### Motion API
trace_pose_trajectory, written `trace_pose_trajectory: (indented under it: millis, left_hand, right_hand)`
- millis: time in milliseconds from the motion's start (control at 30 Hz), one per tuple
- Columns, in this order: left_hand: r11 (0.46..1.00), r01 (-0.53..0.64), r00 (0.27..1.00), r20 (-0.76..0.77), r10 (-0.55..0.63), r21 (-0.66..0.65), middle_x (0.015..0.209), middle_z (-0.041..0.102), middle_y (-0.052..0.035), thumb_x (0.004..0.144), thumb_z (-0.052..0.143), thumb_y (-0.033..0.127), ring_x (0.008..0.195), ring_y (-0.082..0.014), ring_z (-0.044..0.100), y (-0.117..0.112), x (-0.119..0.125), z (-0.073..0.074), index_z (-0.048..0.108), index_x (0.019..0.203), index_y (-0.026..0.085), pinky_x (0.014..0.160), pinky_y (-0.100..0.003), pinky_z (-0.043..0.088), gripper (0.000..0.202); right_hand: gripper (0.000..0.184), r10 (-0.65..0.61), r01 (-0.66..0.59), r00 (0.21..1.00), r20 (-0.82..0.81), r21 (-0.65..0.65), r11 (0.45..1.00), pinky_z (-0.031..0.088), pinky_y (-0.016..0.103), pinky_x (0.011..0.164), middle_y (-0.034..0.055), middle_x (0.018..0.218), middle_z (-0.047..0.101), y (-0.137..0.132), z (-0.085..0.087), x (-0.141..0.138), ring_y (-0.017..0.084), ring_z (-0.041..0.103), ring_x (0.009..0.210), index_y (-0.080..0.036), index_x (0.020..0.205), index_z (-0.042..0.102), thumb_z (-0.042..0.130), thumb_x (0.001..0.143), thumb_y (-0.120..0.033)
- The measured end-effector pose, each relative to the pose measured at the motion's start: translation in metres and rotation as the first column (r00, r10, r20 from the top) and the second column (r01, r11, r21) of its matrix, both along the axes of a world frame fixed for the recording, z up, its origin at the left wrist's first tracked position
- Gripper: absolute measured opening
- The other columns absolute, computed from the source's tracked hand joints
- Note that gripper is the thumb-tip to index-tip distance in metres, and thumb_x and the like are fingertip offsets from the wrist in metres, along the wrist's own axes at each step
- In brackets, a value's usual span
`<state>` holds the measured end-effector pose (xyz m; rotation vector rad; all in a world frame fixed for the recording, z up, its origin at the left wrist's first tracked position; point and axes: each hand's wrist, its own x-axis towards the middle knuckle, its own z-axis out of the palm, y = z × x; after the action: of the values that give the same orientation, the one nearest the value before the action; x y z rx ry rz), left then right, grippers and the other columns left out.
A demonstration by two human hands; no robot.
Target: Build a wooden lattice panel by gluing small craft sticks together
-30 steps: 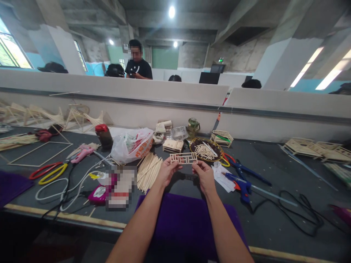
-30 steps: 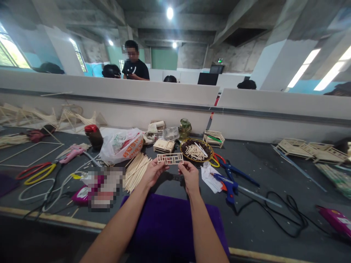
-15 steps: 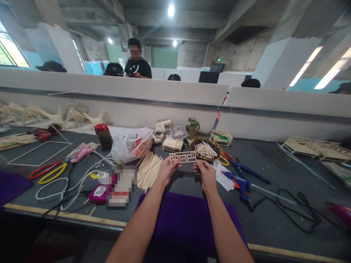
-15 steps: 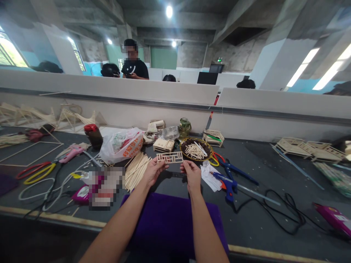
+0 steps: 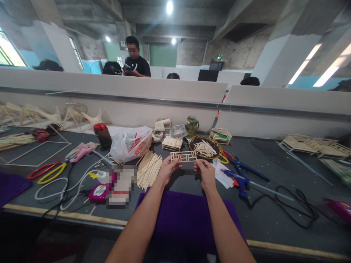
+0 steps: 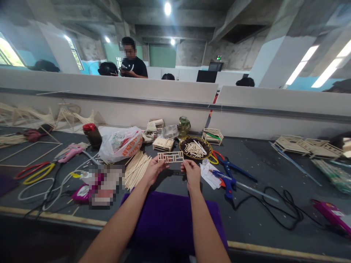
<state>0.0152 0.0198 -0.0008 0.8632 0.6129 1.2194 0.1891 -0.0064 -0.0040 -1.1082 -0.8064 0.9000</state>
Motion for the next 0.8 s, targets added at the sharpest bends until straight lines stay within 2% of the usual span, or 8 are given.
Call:
trace_pose_trajectory:
  millis: [100,233,400,600,800]
  left_hand:
    - [0.999,0.022,0.999,-0.026,-0.023,-0.028,0.103,0.073,-0.0139,0.074,0.076,0.043,0.09,-0.0232,0.071,0.002,0.0,-0.003,0.065,0.1,0.015,0.074,-0.031,0.056,0.039]
    - [0.999,0.006,0.999,-0.039,-0.007,-0.042,0.1,0.074,-0.0144,0.072,0.078,0.044,0.087,-0.0228,0.072,0.004,-0.001,-0.004,0.065,0.098,0.014,0.071,-0.03,0.056,0.042]
    - [0.999,-0.015,0.997,-0.074,0.012,-0.035,0.101,0.074,-0.0139,0.072,0.078,0.046,0.089,-0.0233,0.071,0.003,-0.001,-0.004,0.066,0.097,0.014,0.073,-0.03,0.057,0.042]
    - [1.0,0.008,0.995,-0.102,-0.01,-0.014,0.1,0.073,-0.0151,0.072,0.077,0.047,0.088,-0.0238,0.071,0.002,0.002,-0.006,0.067,0.099,0.012,0.071,-0.03,0.056,0.045]
    - [0.999,0.029,0.991,-0.133,-0.026,0.02,0.102,0.073,-0.0157,0.073,0.076,0.047,0.09,-0.0243,0.07,0.002,0.002,-0.008,0.067,0.102,0.011,0.072,-0.031,0.056,0.047]
  right_hand:
    - [0.04,-0.013,0.014,0.999,0.038,-0.013,1.0,0.05,0.026,0.049,0.002,0.067,0.066,0.001,-0.003,0.0,0.013,0.059,0.054,-0.018,0.077,0.067,0.074,0.065,-0.055]
    - [0.045,-0.071,0.074,0.987,0.147,-0.017,0.997,0.049,0.027,0.049,0.004,0.072,0.067,0.003,-0.008,0.002,0.015,0.06,0.058,-0.018,0.083,0.066,0.065,0.071,-0.061]
    - [0.041,-0.19,0.194,0.909,0.372,0.028,0.981,0.045,0.028,0.058,0.0033,0.07,0.066,-0.005,-0.004,0.0,0.017,0.057,0.063,-0.019,0.082,0.065,0.063,0.075,-0.059]
    - [0.032,-0.143,0.136,0.812,0.565,0.054,0.989,0.038,0.026,0.061,-0.0007,0.061,0.062,-0.009,0.001,-0.018,0.015,0.054,0.057,-0.021,0.077,0.067,0.065,0.076,-0.053]
    - [0.029,-0.168,0.147,0.794,0.585,0.084,0.986,0.039,0.027,0.064,0.0003,0.068,0.066,-0.007,-0.003,-0.019,0.015,0.056,0.061,-0.021,0.08,0.068,0.061,0.08,-0.05]
